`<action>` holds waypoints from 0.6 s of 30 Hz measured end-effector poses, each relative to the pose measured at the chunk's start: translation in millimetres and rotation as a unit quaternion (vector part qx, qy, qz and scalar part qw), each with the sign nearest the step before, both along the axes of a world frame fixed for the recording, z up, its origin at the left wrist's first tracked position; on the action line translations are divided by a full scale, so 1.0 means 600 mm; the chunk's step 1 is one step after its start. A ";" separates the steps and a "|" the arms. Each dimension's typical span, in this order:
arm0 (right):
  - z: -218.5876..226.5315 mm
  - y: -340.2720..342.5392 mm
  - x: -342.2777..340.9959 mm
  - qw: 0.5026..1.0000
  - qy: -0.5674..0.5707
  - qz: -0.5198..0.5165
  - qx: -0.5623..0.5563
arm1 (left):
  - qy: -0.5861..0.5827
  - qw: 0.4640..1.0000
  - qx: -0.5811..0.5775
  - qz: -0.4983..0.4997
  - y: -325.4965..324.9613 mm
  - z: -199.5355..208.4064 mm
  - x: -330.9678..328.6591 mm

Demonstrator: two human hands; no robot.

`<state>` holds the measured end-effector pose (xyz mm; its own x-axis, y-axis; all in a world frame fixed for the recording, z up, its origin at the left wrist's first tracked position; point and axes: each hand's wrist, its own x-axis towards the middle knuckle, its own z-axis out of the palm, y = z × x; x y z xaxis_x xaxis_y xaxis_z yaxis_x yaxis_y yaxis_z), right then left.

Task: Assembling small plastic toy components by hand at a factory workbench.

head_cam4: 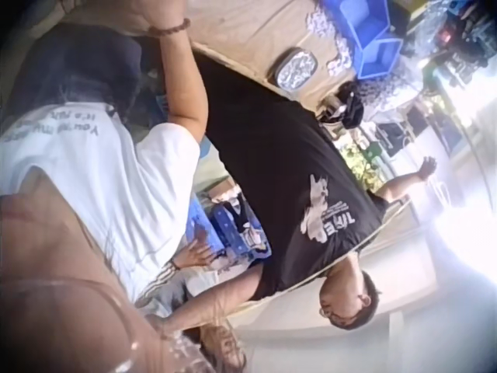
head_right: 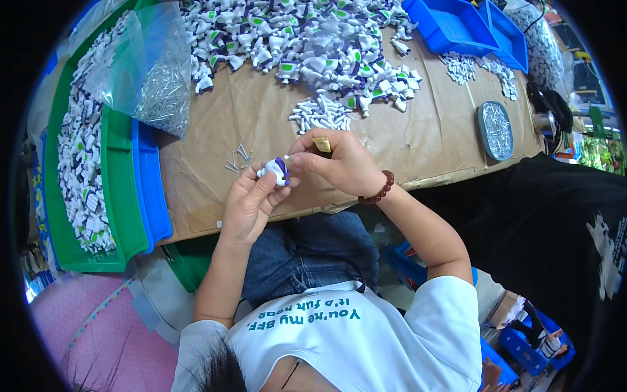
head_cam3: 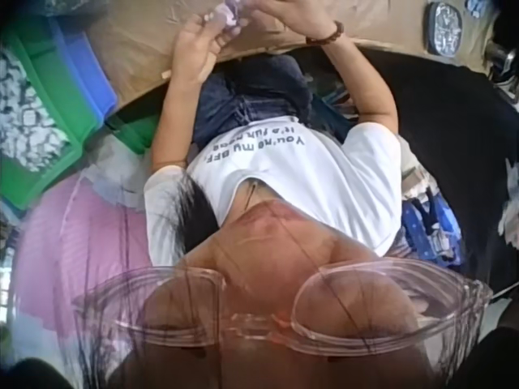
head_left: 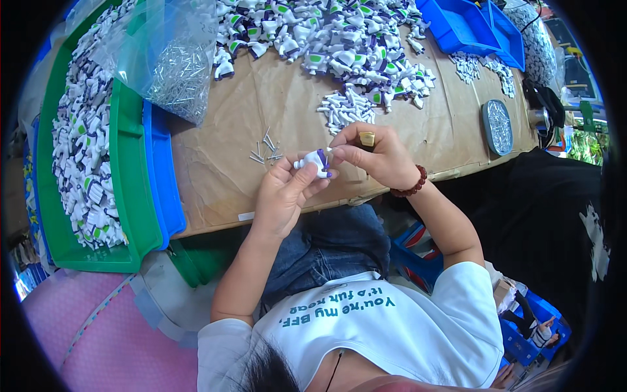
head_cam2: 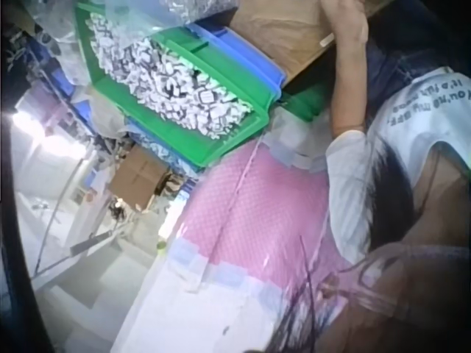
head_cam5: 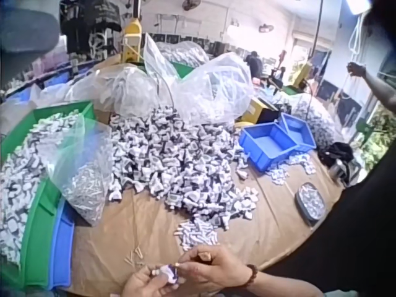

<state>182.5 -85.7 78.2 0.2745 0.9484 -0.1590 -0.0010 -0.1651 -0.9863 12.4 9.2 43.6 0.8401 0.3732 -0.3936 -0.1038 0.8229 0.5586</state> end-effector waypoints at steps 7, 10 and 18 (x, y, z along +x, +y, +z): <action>-0.006 -0.008 0.001 1.000 -0.022 0.021 0.001 | 0.004 1.000 -0.006 -0.013 -0.002 -0.003 0.000; 0.001 -0.011 -0.002 0.999 -0.048 0.020 -0.010 | -0.002 0.999 -0.048 -0.017 -0.004 -0.008 -0.001; -0.017 -0.028 0.006 0.941 -0.302 0.069 0.134 | 0.001 0.984 -0.171 -0.052 -0.006 -0.027 -0.005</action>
<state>186.3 -102.6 67.8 0.1100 0.9653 0.2368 0.5764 0.1322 -0.8064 9.3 5.7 27.5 0.8662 0.1310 -0.4823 -0.0082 0.9687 0.2482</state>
